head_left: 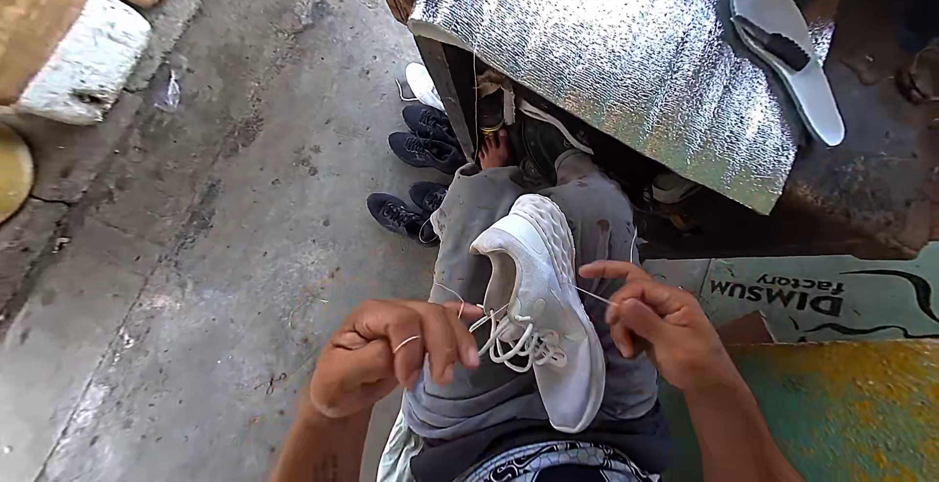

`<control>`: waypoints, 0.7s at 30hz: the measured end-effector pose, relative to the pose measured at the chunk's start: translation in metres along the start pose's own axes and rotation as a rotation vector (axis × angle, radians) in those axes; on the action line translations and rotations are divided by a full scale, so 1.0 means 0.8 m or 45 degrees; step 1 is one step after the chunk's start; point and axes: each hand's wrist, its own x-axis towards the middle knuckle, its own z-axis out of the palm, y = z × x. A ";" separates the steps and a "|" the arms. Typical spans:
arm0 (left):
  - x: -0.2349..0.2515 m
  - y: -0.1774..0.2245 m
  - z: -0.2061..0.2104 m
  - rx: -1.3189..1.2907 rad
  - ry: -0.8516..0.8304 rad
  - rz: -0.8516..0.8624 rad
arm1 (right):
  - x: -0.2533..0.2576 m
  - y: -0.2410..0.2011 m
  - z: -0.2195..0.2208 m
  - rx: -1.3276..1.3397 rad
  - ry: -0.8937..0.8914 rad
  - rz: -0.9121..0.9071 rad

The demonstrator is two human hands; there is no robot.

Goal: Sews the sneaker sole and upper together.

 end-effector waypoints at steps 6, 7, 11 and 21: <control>0.036 -0.015 0.032 1.627 0.239 -0.293 | 0.004 0.007 0.028 -0.946 0.305 0.008; 0.040 -0.021 0.038 1.833 0.181 -0.270 | 0.008 0.011 0.038 -1.163 0.324 0.016; 0.037 -0.033 0.043 2.195 -0.003 -0.203 | 0.020 0.025 0.059 -1.454 0.431 -0.003; -0.021 -0.022 0.031 2.147 -0.088 -0.158 | 0.031 0.042 0.060 -1.488 0.415 -0.047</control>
